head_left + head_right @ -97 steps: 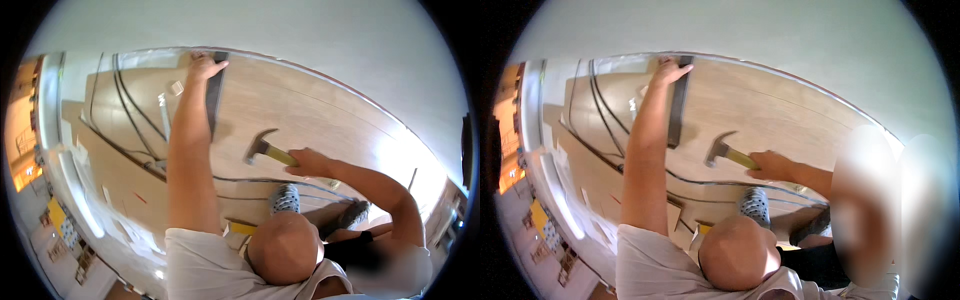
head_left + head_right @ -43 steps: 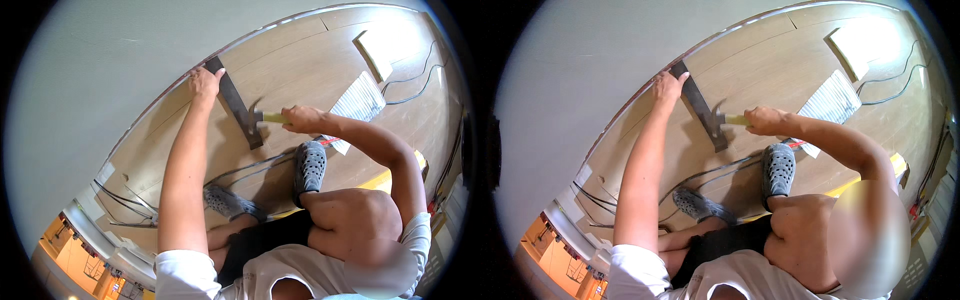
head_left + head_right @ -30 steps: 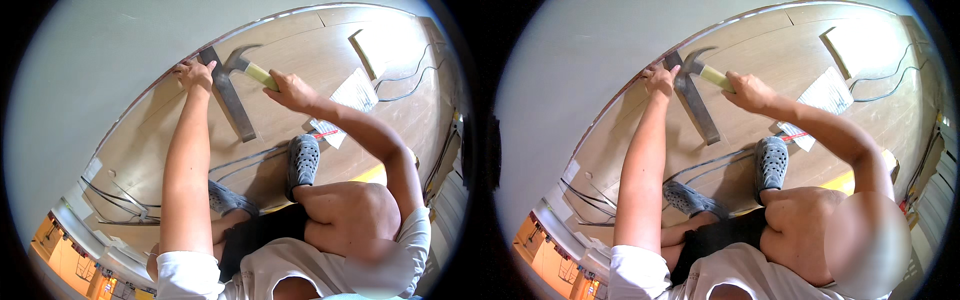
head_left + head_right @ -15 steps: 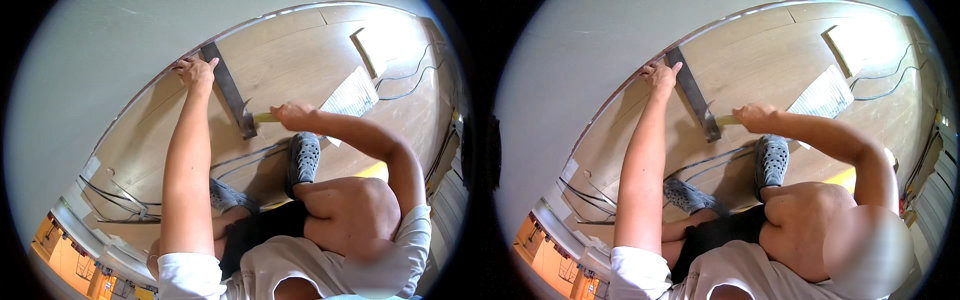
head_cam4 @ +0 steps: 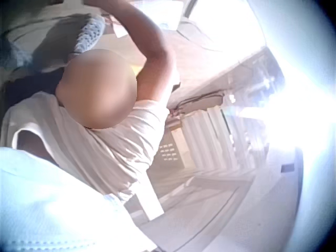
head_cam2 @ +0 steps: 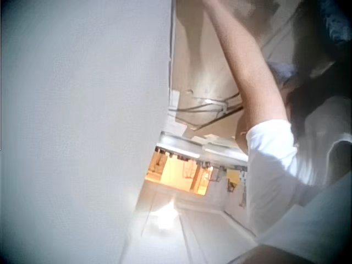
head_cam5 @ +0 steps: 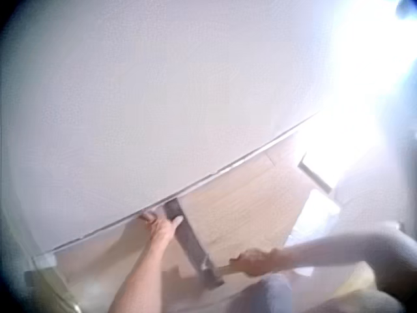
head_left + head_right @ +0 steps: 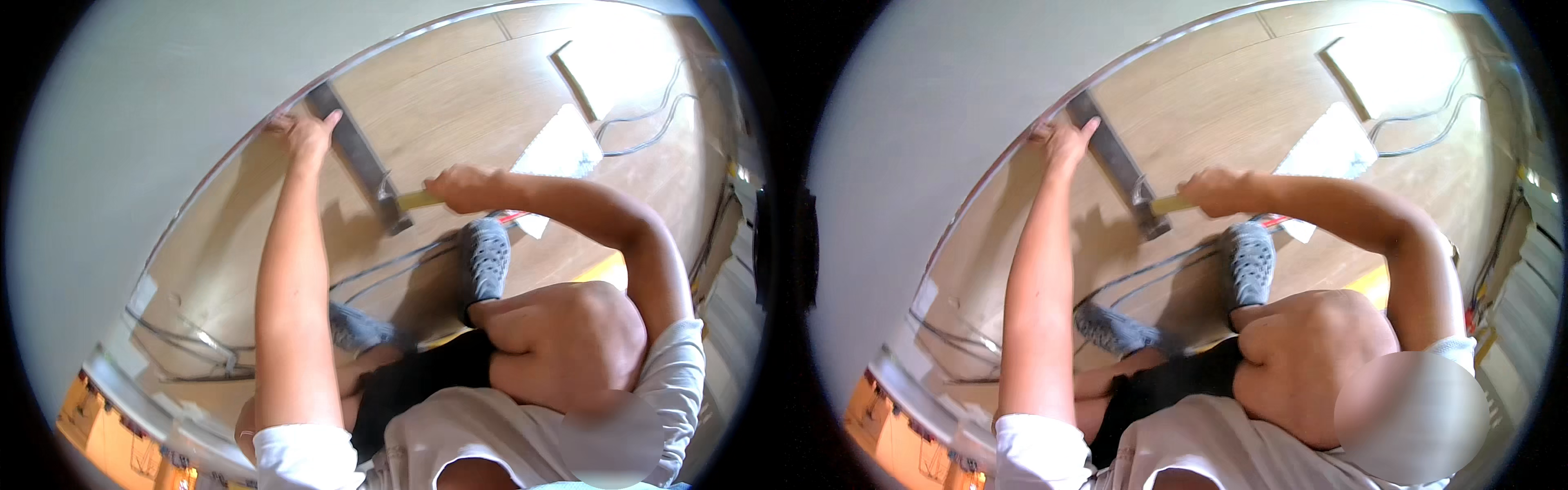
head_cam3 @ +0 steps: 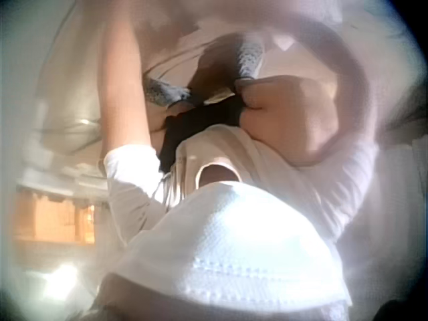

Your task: The person positions laminate planks against a wall, uses a pry bar and hammer to tap the planks into place, and measures around a corner using a square and pencil.

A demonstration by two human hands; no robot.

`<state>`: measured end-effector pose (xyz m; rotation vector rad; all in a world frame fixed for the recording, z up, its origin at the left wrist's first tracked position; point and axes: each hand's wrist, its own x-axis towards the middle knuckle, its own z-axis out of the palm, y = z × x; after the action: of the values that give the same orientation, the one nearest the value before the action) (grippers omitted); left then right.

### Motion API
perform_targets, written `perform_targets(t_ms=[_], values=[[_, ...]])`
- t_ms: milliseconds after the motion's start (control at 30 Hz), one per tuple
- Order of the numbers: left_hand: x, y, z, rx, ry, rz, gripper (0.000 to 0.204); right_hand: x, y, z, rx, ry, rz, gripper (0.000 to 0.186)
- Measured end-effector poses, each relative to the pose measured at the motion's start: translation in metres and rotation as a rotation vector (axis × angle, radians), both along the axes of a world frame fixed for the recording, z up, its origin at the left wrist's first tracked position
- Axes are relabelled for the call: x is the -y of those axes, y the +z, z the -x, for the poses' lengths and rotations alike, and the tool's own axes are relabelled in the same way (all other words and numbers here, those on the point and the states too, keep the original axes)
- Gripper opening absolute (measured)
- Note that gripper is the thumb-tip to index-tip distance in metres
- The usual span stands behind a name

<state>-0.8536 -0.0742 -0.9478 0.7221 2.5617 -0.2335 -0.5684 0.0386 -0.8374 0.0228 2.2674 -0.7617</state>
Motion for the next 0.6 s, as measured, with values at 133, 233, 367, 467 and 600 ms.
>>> perform_targets(t_ms=[133,233,367,467,600], values=[[0.002,0.014,-0.033,-0.141,0.104,-0.215,0.122,0.001,-0.017,-0.026,-0.056,-0.051,0.026,0.026],[-0.019,0.036,-0.064,-0.229,0.045,-0.213,0.103,-0.002,-0.028,-0.046,-0.032,-0.168,0.093,0.025],[-0.046,0.057,-0.078,0.027,0.232,-0.201,0.074,-0.011,-0.011,-0.051,-0.031,-0.216,0.117,0.026],[-0.061,0.042,-0.076,-0.011,0.153,-0.243,0.063,-0.028,0.004,-0.055,0.006,-0.219,0.090,0.028],[-0.116,0.050,-0.104,0.101,0.141,-0.324,0.062,-0.067,0.015,-0.082,0.106,-0.291,0.057,0.028]])
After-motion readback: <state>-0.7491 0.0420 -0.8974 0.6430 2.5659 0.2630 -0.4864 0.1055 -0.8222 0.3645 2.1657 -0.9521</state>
